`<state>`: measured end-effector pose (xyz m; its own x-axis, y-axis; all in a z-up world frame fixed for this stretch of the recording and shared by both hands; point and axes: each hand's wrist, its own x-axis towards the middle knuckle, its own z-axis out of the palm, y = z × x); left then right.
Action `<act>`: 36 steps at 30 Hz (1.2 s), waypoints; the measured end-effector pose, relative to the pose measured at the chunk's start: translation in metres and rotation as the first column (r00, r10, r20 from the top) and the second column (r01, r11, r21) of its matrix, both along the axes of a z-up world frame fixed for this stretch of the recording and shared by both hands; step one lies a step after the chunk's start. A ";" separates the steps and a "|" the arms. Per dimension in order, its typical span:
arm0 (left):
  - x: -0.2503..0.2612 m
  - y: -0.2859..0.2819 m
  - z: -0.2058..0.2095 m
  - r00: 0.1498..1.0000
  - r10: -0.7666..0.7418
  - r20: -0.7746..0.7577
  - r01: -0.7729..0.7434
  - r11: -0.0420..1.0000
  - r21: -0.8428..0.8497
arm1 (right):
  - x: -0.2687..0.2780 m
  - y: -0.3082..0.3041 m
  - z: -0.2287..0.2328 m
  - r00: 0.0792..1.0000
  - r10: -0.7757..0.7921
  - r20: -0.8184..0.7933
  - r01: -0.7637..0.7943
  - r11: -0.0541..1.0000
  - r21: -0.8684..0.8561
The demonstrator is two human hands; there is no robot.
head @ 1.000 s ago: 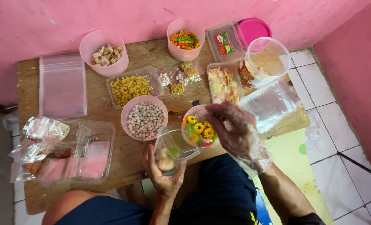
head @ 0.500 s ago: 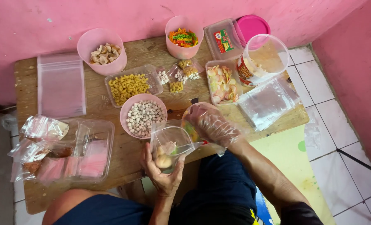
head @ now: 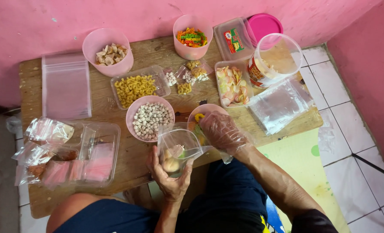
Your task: A person wearing gloves is manually portioning various snack ingredients from bowls into small plastic bags on a wooden table.
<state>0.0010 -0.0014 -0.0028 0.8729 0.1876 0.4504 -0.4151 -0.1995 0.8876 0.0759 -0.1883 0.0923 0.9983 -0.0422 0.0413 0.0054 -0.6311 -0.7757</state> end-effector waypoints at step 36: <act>-0.004 0.000 -0.017 0.986 0.168 -0.013 -0.161 0.963 0.216 | -0.080 -0.040 -0.010 0.931 -0.009 -0.364 -0.197 0.830 -0.522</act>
<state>-0.0034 -0.0015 -0.0202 0.8524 0.2319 0.4686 -0.3337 -0.4488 0.8290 -0.0041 -0.2284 0.0827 0.9506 -0.0206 -0.3098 -0.1089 -0.9566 -0.2704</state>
